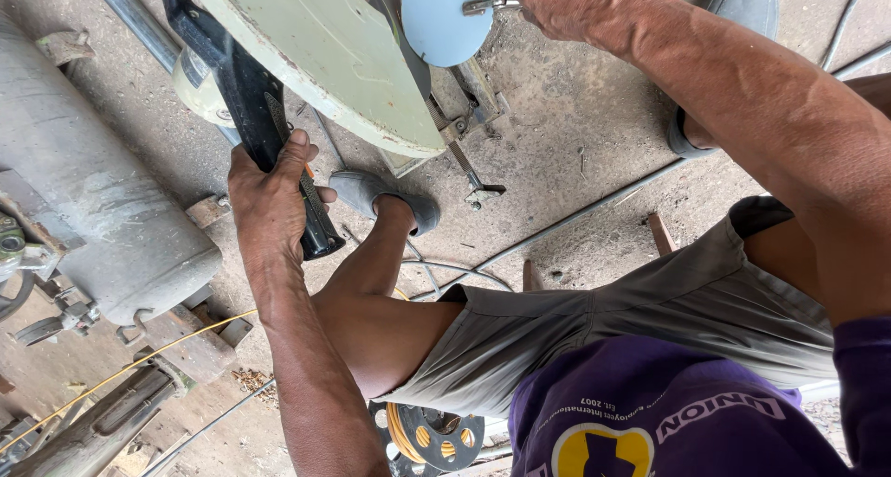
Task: The person uses a bench grinder to smooth the edges of circular metal discs. They hold each disc with pliers against the spinning grinding wheel, rotating it to even the perimeter, then place the finished disc on the floor among others.
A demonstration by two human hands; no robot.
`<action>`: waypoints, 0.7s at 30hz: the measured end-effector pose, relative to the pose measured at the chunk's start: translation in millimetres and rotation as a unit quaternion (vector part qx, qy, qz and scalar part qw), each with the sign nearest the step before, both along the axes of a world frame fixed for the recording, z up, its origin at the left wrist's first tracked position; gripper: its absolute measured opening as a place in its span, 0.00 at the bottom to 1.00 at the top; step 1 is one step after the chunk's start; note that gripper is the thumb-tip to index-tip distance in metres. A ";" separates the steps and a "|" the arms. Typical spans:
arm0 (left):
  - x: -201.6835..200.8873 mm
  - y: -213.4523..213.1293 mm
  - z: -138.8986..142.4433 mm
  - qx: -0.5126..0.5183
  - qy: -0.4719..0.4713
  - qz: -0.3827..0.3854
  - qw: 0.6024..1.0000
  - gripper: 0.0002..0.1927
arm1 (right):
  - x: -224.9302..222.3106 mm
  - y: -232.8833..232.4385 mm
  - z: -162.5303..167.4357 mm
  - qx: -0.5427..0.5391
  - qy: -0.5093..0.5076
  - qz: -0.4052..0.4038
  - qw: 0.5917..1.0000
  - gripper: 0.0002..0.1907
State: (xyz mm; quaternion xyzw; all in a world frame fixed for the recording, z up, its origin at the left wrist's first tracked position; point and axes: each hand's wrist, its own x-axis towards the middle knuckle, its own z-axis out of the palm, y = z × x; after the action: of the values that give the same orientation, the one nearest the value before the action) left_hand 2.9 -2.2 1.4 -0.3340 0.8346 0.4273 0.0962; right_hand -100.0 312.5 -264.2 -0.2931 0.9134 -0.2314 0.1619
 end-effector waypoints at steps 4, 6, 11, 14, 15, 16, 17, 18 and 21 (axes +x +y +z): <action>-0.1 0.8 0.3 0.007 0.008 -0.002 1.000 0.25 | 3.9 3.3 11.5 0.004 -0.044 -0.013 0.999 0.11; -0.1 0.9 0.2 0.009 0.010 -0.003 1.000 0.25 | 4.9 4.3 14.5 0.027 -0.039 -0.015 0.999 0.12; -0.2 -0.4 -1.7 0.011 0.011 -0.002 1.000 0.25 | -1.8 16.4 10.1 -0.081 -0.160 -0.066 0.981 0.17; 0.3 -1.4 -2.1 0.014 0.012 -0.002 1.000 0.25 | -7.4 20.3 9.9 0.000 0.038 0.069 0.997 0.15; 0.5 -1.2 -2.6 0.013 0.012 -0.001 1.000 0.25 | -8.5 17.7 11.1 0.119 0.107 0.118 0.980 0.14; 0.5 -1.4 -2.3 0.012 0.009 -0.001 1.000 0.25 | -6.5 15.8 13.4 0.235 0.174 0.163 0.942 0.12; 0.6 -1.6 -2.0 0.010 0.006 -0.001 1.000 0.25 | -2.1 10.2 15.6 0.346 0.237 0.203 0.885 0.12; 0.0 -1.8 -1.8 0.009 0.001 0.008 1.000 0.25 | 4.0 -3.5 17.2 0.306 0.166 0.145 0.926 0.11; -2.7 -2.6 -2.3 0.009 -0.005 0.012 1.000 0.26 | 15.6 -37.8 18.9 0.196 -0.014 -0.014 0.980 0.13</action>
State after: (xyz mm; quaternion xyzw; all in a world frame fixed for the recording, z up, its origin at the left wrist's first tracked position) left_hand 0.1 -4.8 -0.9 -0.3453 0.8263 0.4340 0.0979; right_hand -84.5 274.7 -245.3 -0.2394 0.9429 -0.0540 0.2254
